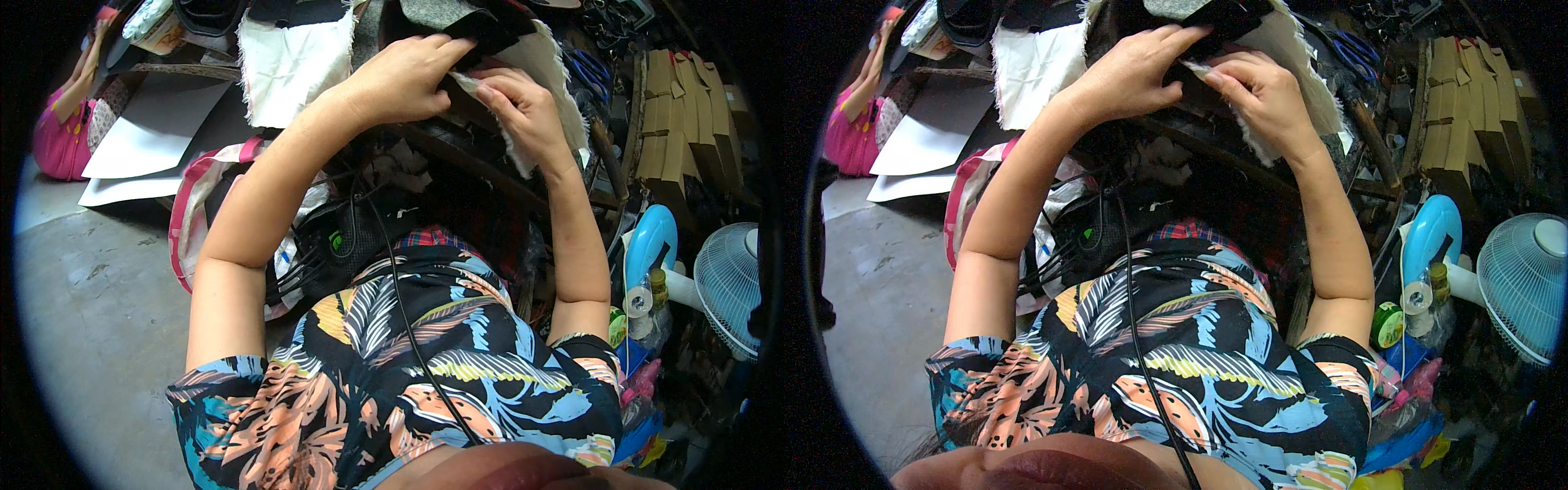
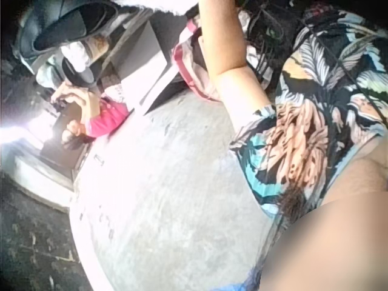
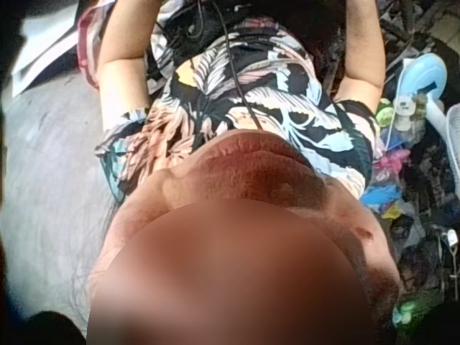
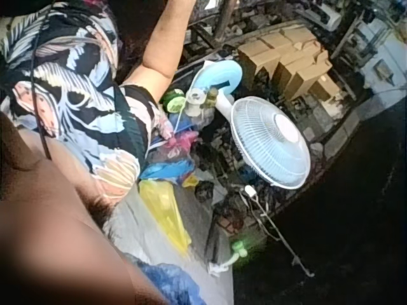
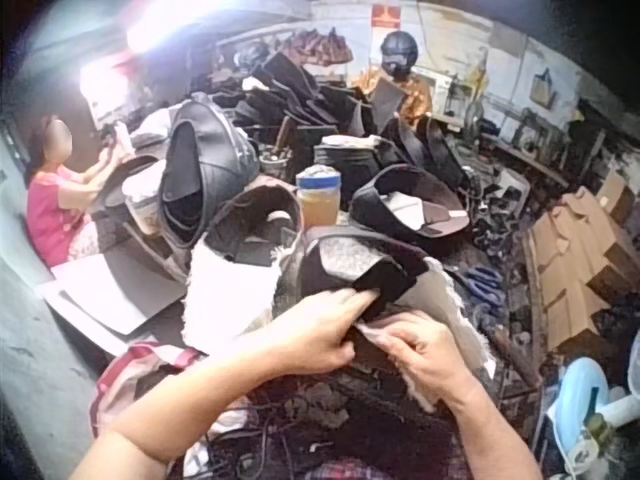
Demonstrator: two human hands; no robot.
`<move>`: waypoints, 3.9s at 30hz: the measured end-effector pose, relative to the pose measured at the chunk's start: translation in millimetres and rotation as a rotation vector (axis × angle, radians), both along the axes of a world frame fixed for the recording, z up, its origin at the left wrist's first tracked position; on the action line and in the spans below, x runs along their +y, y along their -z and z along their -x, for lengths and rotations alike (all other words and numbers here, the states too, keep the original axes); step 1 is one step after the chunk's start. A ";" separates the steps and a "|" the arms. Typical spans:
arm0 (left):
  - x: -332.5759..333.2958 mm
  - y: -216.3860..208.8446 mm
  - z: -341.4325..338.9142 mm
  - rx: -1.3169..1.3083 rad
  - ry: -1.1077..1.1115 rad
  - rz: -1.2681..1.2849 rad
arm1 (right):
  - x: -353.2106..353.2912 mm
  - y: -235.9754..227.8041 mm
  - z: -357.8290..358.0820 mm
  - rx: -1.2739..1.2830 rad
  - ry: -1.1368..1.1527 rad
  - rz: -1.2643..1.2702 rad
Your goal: The person places a white fabric insert into a black shoe, trims excess fabric with scissors, and presses the insert into place. The person repeats this process for a second shoe, handling both shoes and fabric pieces throughout.
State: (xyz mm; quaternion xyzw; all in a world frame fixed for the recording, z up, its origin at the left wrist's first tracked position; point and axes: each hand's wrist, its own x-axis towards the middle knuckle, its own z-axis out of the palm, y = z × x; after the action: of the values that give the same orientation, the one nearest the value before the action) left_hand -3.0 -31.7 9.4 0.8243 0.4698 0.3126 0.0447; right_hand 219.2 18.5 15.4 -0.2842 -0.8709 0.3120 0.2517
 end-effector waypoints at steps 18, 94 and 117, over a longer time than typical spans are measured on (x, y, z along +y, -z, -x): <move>-20.6 12.4 14.2 0.077 -0.004 -0.310 | -23.4 9.3 14.4 -0.074 0.113 -0.563; 17.4 5.7 23.1 -0.010 0.022 0.252 | -34.3 1.1 32.2 -0.061 0.079 -0.382; -13.2 -1.0 35.9 0.040 0.177 0.094 | -23.1 4.6 23.7 -0.028 0.017 -0.237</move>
State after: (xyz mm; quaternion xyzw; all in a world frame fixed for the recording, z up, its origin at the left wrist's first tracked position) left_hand -39.0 -44.9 10.4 0.8656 0.4102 0.2685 0.1015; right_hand 195.5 -4.6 10.7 -0.2643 -0.9026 0.2008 0.2740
